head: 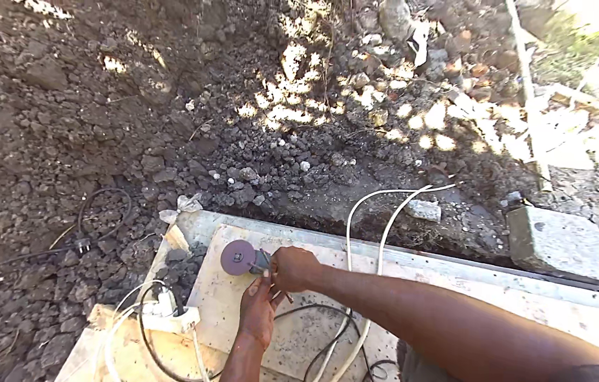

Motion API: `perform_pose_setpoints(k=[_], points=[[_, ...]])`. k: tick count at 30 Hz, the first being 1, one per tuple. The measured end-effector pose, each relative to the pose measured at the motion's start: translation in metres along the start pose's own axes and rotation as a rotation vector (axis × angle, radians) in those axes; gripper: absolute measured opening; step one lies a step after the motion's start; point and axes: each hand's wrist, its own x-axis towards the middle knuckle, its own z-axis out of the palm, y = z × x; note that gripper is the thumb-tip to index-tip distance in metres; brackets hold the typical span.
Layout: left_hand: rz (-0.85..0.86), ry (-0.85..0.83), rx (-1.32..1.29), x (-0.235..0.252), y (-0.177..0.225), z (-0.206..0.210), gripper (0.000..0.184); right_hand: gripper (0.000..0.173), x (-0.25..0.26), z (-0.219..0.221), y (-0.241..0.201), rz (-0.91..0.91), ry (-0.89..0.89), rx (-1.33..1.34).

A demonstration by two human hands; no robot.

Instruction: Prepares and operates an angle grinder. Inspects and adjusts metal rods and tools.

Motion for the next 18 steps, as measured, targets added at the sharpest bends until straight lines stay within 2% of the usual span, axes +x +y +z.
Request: perform_pose_setpoints(k=[4,9,14,18], points=[[-0.029,0.086,-0.063,-0.001,0.002,0.0,0.031,0.023,-0.007,0.008,-0.009,-0.027,0.014,-0.078],[-0.017,0.135,-0.083,0.002,0.001,-0.005,0.031,0.026,-0.011,0.0,-0.012,-0.11,-0.092,-0.133],[-0.036,0.056,-0.08,0.004,0.005,-0.011,0.032,0.027,0.004,-0.012,0.012,-0.074,-0.002,0.029],[-0.055,-0.006,-0.022,0.002,0.002,-0.011,0.032,0.025,0.023,-0.004,0.026,-0.153,-0.018,0.212]])
